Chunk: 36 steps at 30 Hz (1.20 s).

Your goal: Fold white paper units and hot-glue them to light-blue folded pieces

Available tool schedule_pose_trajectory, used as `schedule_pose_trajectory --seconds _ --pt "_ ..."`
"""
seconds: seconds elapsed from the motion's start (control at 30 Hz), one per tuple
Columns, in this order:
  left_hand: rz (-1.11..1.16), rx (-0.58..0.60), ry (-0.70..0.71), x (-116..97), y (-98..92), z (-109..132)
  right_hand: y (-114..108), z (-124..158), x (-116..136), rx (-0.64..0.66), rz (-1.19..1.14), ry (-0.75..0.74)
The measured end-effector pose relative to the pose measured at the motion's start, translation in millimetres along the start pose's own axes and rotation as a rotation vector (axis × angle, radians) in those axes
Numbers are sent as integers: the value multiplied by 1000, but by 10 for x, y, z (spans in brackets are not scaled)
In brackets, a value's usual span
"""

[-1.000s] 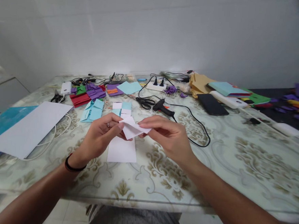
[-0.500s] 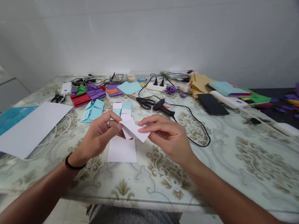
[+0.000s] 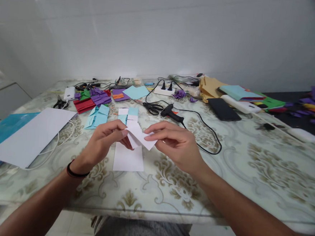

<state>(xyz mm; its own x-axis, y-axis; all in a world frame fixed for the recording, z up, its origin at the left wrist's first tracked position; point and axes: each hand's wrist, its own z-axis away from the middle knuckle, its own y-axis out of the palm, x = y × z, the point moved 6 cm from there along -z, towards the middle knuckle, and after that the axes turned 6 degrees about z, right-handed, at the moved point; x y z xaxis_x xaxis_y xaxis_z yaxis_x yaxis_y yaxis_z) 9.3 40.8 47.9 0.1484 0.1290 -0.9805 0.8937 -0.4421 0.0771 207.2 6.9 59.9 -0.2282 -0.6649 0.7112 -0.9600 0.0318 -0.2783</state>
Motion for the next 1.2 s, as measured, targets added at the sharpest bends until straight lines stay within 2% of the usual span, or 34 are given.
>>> schedule_pose_trajectory --seconds 0.17,0.3,0.4,0.57,0.77,1.07,1.13,1.2 --pt "59 -40 -18 8 -16 -12 6 2 -6 -5 43 -8" --pt "81 33 -79 35 37 -12 -13 6 -11 -30 74 -21" --pt "4 104 -139 84 89 -19 -11 13 -6 -42 152 -46" --pt "-57 90 -182 145 97 -32 17 22 29 -36 246 -110" --pt "-47 63 -112 95 92 -5 17 33 101 16 219 -160" --pt "-121 34 -54 57 109 10 49 43 110 8 276 -158" --pt "-194 25 -15 17 111 15 44 42 83 1 241 -121" --pt "-286 33 38 -37 126 24 19 34 -5 -27 156 2"
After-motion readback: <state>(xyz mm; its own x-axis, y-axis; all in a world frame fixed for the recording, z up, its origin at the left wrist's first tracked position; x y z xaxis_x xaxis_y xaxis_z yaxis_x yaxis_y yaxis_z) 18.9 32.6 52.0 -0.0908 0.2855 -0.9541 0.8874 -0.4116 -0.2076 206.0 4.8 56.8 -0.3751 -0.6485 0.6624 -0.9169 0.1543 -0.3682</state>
